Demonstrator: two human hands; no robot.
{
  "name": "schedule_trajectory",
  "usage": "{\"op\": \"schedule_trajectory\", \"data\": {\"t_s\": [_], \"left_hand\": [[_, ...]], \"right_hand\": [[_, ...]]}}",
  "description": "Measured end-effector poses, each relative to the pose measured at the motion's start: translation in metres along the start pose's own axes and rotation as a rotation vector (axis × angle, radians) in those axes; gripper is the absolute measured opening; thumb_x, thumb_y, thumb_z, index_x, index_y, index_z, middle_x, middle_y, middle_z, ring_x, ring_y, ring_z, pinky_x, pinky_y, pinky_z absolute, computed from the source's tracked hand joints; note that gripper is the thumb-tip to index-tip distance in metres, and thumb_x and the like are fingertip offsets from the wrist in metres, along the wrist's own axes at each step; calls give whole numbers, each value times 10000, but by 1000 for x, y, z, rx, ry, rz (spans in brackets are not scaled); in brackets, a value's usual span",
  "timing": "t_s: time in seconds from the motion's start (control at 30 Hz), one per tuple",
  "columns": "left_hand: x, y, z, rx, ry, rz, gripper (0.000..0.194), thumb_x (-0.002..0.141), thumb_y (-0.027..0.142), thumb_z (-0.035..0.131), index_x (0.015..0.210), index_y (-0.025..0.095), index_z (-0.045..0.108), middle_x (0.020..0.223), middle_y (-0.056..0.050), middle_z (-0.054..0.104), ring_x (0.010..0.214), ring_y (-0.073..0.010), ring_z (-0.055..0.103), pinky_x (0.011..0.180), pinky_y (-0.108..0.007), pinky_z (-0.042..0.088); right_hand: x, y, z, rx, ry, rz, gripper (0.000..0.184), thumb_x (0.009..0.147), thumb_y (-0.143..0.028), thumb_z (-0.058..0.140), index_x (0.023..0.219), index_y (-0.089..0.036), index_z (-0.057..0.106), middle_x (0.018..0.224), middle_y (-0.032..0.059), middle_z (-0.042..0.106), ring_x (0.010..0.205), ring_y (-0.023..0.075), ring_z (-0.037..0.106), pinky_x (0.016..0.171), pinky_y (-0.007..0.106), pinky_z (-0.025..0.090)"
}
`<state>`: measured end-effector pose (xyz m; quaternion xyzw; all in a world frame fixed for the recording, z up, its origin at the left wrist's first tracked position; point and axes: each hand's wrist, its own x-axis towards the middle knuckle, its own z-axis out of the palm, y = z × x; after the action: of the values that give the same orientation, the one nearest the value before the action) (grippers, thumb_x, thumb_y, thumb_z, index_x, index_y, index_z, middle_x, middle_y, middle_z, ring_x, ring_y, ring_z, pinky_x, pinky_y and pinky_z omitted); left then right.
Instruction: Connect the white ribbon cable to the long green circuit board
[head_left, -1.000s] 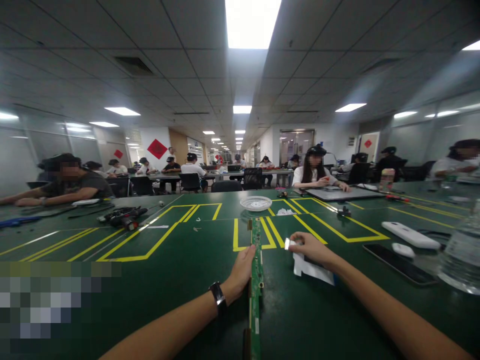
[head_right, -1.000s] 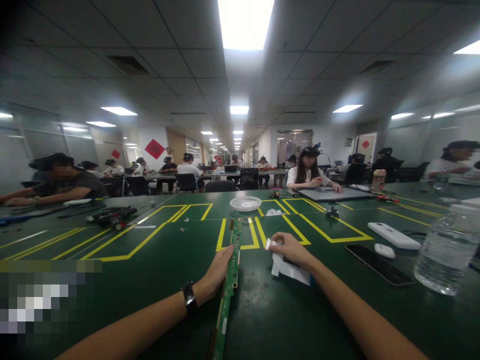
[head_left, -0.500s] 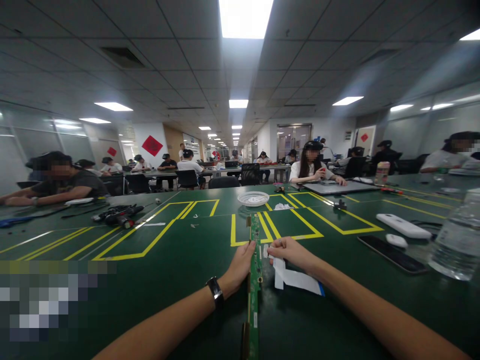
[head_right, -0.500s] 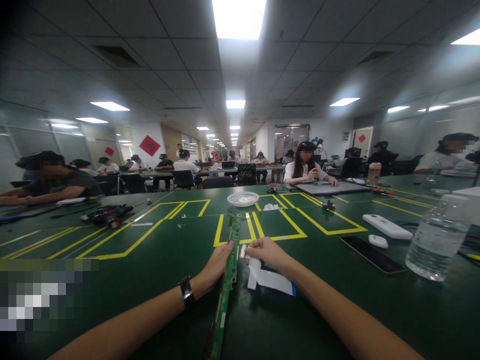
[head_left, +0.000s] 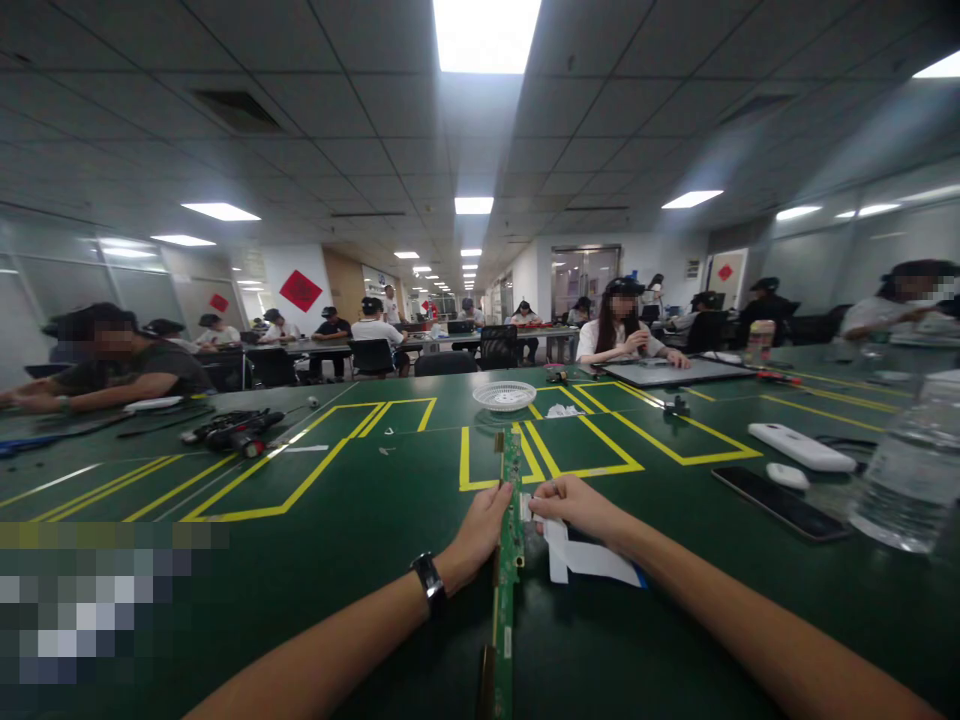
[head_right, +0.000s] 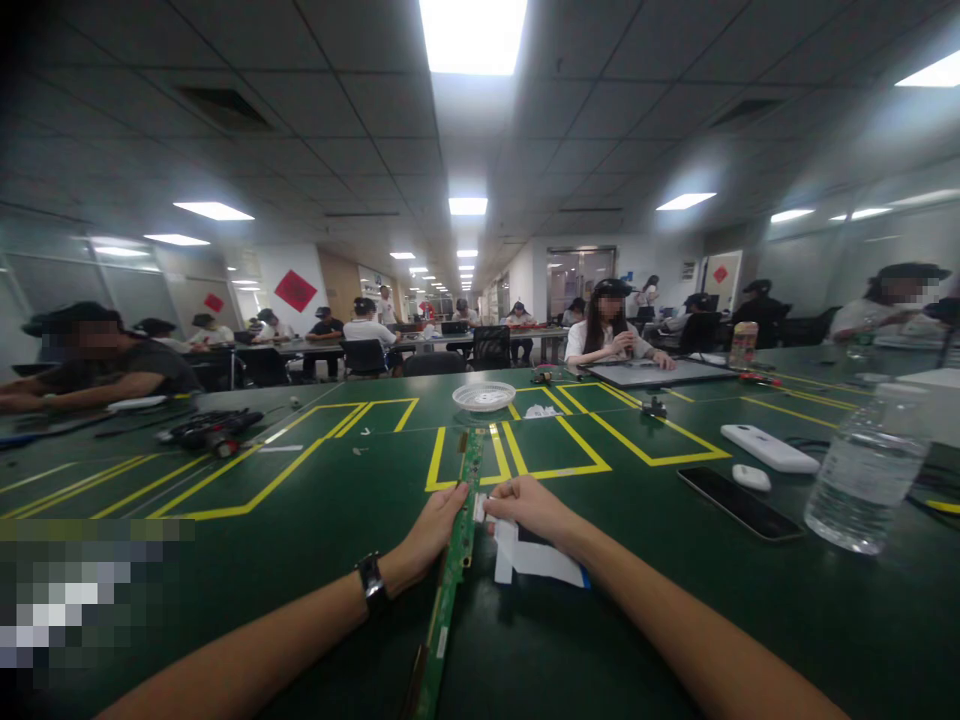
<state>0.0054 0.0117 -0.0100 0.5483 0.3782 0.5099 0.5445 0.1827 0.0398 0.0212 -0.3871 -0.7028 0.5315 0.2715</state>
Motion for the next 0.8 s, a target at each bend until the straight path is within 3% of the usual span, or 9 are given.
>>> {"op": "schedule_trajectory", "data": {"t_s": [0.33,0.63,0.8], "left_hand": [[-2,0,-1,222,-12,53,482,842,579,452,886,117,584,756,-36,621,665,-146,559,622,-250,422],[-4,5,3,209,30,46,442,838,558,468,884,132,576,772,-32,621,666,-151,552,628,-251,421],[-1,2,2,192,-49,24,467,855,566,431,918,136,602,826,-44,629,754,-168,556,702,-269,432]], "right_hand": [[-3,-3,4,45,-34,-3,284,709,-407,673,700,-136,588,619,3,658,513,86,548,497,195,374],[3,6,13,7,67,-9,297,726,-428,653,679,-141,595,595,-1,647,487,82,521,470,191,355],[1,6,-9,-48,-54,13,340,715,-464,672,717,-125,641,644,16,662,521,82,521,495,191,357]]}}
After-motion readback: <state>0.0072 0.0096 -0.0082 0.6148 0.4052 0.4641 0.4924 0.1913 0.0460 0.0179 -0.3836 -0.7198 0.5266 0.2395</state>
